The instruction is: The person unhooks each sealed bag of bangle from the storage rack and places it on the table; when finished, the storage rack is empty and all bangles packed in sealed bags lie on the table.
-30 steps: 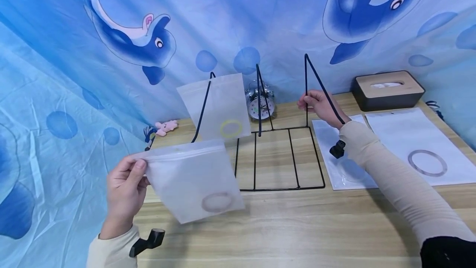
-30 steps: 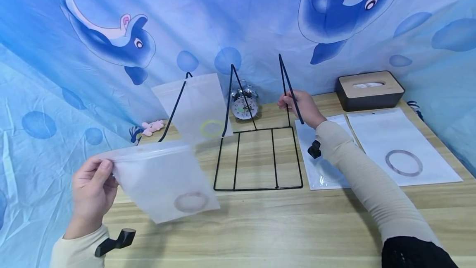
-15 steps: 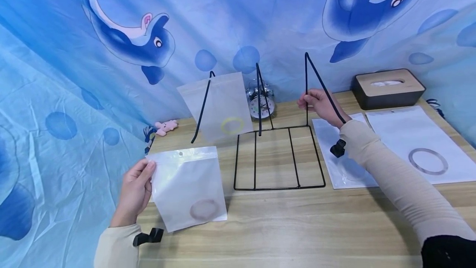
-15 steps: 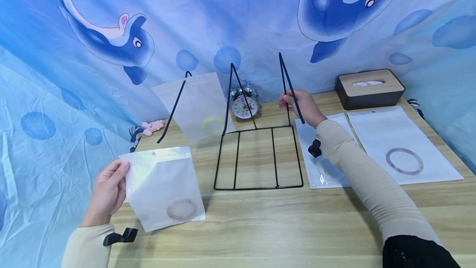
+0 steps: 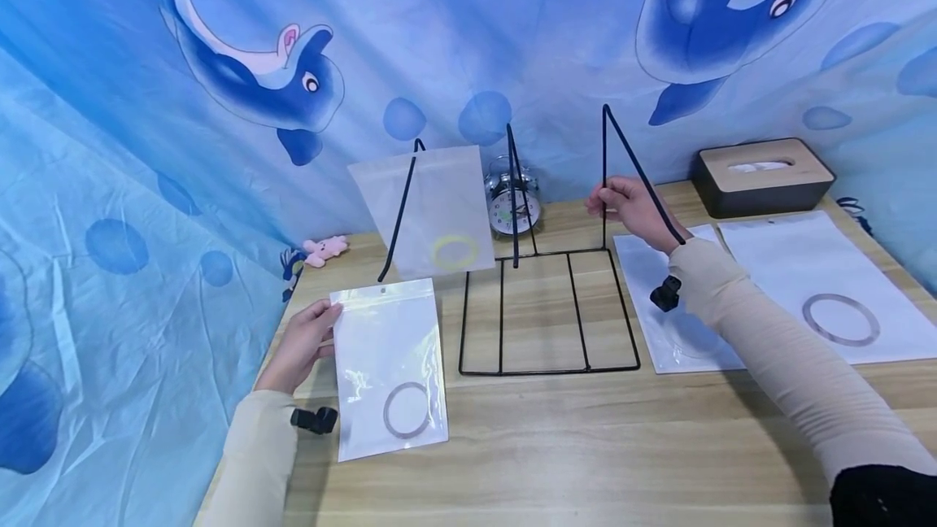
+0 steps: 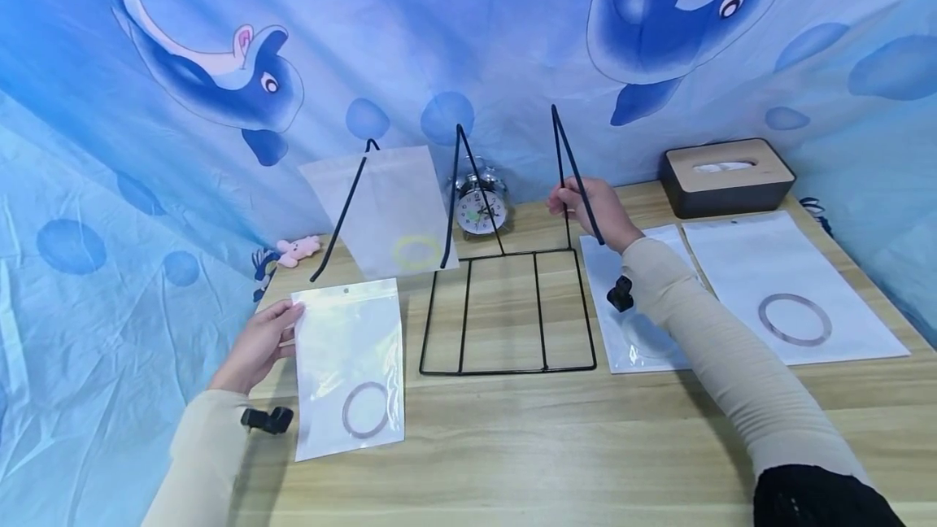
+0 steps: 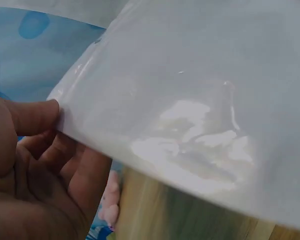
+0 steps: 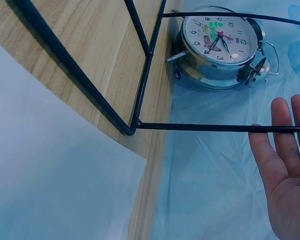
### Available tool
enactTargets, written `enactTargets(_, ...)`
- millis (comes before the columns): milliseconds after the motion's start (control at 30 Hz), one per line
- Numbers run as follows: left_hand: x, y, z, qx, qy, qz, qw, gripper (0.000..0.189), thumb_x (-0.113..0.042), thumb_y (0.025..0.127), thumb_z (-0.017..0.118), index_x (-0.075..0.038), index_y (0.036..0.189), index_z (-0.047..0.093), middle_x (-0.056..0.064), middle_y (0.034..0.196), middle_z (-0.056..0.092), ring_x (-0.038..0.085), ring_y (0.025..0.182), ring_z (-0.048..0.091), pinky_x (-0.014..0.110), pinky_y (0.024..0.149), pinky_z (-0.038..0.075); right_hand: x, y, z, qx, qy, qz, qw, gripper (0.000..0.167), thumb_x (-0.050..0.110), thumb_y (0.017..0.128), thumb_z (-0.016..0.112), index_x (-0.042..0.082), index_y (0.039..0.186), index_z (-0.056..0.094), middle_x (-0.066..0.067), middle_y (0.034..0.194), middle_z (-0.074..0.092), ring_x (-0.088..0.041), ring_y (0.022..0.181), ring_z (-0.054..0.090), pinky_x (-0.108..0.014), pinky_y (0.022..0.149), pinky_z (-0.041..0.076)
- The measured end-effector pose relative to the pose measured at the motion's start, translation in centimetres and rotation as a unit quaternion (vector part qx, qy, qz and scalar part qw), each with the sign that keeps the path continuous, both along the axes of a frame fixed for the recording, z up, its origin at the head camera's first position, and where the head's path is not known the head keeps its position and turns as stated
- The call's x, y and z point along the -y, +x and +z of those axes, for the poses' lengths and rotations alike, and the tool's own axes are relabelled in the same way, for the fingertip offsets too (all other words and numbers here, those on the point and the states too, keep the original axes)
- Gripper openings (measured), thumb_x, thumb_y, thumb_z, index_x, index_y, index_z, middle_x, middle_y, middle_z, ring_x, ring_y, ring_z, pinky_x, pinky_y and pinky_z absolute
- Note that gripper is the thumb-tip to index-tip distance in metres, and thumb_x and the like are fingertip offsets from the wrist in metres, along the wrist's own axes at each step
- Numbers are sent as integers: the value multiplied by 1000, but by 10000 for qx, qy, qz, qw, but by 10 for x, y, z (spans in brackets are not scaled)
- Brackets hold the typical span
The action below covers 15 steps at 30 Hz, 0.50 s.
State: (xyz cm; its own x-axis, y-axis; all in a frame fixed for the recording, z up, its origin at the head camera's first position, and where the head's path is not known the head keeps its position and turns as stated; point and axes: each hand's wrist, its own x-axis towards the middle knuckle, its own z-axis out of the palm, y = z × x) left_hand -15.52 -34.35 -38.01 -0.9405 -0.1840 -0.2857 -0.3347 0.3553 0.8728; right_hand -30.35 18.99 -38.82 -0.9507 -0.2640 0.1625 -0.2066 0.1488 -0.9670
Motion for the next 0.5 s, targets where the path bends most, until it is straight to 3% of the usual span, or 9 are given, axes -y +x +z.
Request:
enactTargets(100,-2,-15,-7,261,-467,17,9986,43,-36,108,43,-2,133,50,9,113,56,17,95,59,29,78,56,0,2,3,-33,67,-44,10000,33,23,108,44,-5,114,61,-14,113,62,-18,105,64,-51,105,46)
enactTargets(267,-9,-38,-17,463,-1070,-61,9932,45,-38,108,42,-3,136,51,14,118,50,27,106,48,34,82,45,0,0,2,44,46,-48,10000,33,23,108,45,-5,116,60,-16,115,62,-18,105,64,-50,105,46)
enactTargets(367,-14,-49,-21,564,-1195,-73,9912,49,-38,108,42,-3,142,49,16,129,49,31,115,45,40,91,43,1,-1,0,87,66,-80,9999,32,22,108,44,-4,116,61,-16,115,62,-20,106,64,-50,105,47)
enactTargets(500,-18,-63,-25,733,-1041,37,9919,57,-37,108,43,-2,152,38,20,148,42,35,129,41,50,110,38,2,-2,-1,102,-40,-29,9999,31,21,108,44,-5,116,60,-17,115,61,-28,112,63,-50,105,47)
